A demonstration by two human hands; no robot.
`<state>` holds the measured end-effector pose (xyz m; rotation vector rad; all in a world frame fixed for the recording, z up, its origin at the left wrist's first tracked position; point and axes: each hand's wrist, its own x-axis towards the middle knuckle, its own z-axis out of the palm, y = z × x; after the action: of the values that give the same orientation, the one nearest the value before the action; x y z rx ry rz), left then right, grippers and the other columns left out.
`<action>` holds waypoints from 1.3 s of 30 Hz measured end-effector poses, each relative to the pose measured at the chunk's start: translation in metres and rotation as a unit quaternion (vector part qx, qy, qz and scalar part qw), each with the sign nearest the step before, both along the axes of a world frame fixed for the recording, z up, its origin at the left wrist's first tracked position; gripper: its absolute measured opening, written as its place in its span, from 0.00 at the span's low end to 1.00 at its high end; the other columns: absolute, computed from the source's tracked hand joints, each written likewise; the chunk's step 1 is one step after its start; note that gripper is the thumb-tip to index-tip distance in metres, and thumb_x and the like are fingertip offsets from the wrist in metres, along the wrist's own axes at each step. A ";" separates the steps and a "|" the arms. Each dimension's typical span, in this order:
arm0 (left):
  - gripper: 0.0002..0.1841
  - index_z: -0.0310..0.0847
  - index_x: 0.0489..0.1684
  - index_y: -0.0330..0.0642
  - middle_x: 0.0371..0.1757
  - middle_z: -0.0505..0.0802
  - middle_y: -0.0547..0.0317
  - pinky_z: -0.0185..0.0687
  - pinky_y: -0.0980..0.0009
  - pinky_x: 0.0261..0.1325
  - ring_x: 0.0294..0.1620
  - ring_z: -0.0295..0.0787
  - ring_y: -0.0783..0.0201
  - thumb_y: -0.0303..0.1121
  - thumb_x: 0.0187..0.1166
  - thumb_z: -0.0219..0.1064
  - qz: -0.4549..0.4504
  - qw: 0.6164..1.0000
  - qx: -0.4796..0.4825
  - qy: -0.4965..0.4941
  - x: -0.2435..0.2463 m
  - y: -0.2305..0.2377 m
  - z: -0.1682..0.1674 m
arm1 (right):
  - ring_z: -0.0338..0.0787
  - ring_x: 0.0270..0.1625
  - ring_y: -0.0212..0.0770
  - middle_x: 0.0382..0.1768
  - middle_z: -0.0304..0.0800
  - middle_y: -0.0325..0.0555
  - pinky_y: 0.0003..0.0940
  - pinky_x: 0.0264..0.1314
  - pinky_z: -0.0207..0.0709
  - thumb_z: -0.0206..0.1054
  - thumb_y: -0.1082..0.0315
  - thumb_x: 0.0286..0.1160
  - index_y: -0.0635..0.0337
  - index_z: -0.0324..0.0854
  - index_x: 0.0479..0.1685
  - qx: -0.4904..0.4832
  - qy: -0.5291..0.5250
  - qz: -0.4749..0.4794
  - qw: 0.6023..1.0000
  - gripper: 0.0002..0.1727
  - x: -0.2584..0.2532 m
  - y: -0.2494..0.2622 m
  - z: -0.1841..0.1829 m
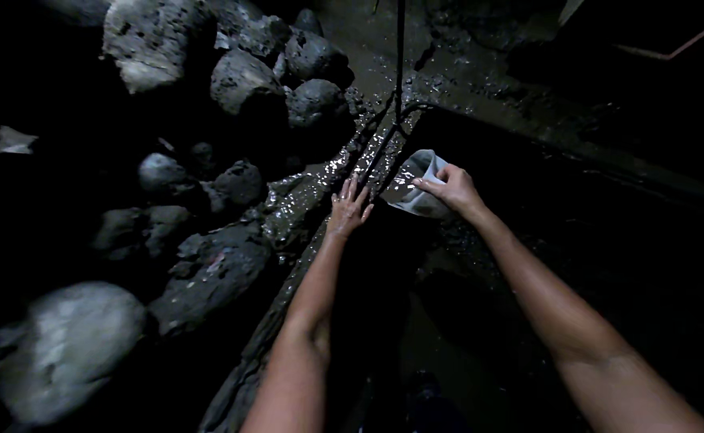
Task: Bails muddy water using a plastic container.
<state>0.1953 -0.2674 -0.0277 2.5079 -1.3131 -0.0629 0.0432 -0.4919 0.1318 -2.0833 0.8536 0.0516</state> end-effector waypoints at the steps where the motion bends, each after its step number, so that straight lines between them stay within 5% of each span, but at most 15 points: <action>1: 0.29 0.71 0.86 0.54 0.94 0.57 0.41 0.58 0.26 0.79 0.93 0.51 0.36 0.53 0.88 0.53 0.001 1.000 0.023 0.007 0.001 -0.002 0.002 | 0.86 0.55 0.63 0.50 0.86 0.70 0.63 0.61 0.75 0.77 0.45 0.72 0.75 0.80 0.53 -0.005 0.000 -0.002 1.000 0.35 0.007 0.002 0.001; 8: 0.32 0.77 0.77 0.37 0.92 0.62 0.39 0.56 0.31 0.83 0.92 0.59 0.40 0.52 0.83 0.61 0.011 0.999 -0.029 0.028 0.002 -0.001 0.000 | 0.85 0.64 0.66 0.57 0.85 0.72 0.64 0.69 0.73 0.75 0.41 0.72 0.77 0.77 0.60 -0.110 -0.017 -0.024 0.994 0.41 0.055 0.006 0.021; 13: 0.30 0.77 0.77 0.33 0.90 0.66 0.38 0.49 0.27 0.84 0.92 0.57 0.38 0.48 0.83 0.64 0.000 0.997 -0.041 0.060 0.002 0.002 0.003 | 0.81 0.72 0.68 0.65 0.82 0.73 0.64 0.77 0.66 0.75 0.42 0.70 0.79 0.74 0.66 -0.232 -0.034 -0.020 0.972 0.44 0.062 0.003 0.020; 18: 0.30 0.71 0.84 0.41 0.93 0.62 0.40 0.42 0.25 0.85 0.93 0.53 0.39 0.51 0.89 0.54 0.025 0.999 0.026 0.011 -0.017 0.027 0.003 | 0.85 0.64 0.68 0.59 0.84 0.74 0.64 0.70 0.74 0.75 0.45 0.73 0.76 0.74 0.67 -0.073 -0.043 -0.123 0.989 0.40 -0.018 0.007 -0.015; 23: 0.29 0.72 0.82 0.37 0.91 0.64 0.37 0.47 0.27 0.85 0.92 0.58 0.38 0.48 0.89 0.54 0.015 0.999 0.020 -0.037 -0.057 0.094 0.001 | 0.83 0.44 0.52 0.45 0.83 0.64 0.52 0.52 0.80 0.73 0.48 0.77 0.76 0.76 0.55 0.093 0.000 -0.232 0.968 0.33 -0.145 0.048 -0.128; 27: 0.25 0.78 0.77 0.38 0.90 0.66 0.37 0.48 0.28 0.86 0.91 0.58 0.36 0.45 0.88 0.57 0.061 0.998 0.026 -0.003 -0.095 0.168 0.009 | 0.81 0.39 0.42 0.40 0.83 0.56 0.41 0.46 0.80 0.75 0.52 0.76 0.76 0.78 0.51 0.191 0.068 -0.291 0.935 0.29 -0.216 0.113 -0.192; 32: 0.27 0.75 0.81 0.42 0.89 0.67 0.34 0.54 0.28 0.84 0.90 0.60 0.36 0.46 0.87 0.57 0.104 0.994 0.026 -0.017 -0.148 0.265 0.002 | 0.80 0.45 0.47 0.47 0.82 0.61 0.47 0.53 0.78 0.74 0.52 0.77 0.77 0.77 0.53 0.228 0.151 -0.252 0.928 0.30 -0.249 0.178 -0.200; 39: 0.25 0.81 0.73 0.35 0.88 0.68 0.30 0.57 0.31 0.84 0.89 0.62 0.35 0.44 0.87 0.56 0.154 0.987 0.046 -0.019 -0.198 0.361 0.001 | 0.81 0.47 0.48 0.48 0.83 0.63 0.49 0.56 0.77 0.74 0.52 0.77 0.77 0.77 0.53 0.224 0.211 -0.158 0.938 0.30 -0.260 0.225 -0.210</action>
<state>-0.0029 0.0940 -0.0269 2.7727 -0.9411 -0.0059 -0.2170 -0.2670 -0.0778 -1.5061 1.2913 0.4890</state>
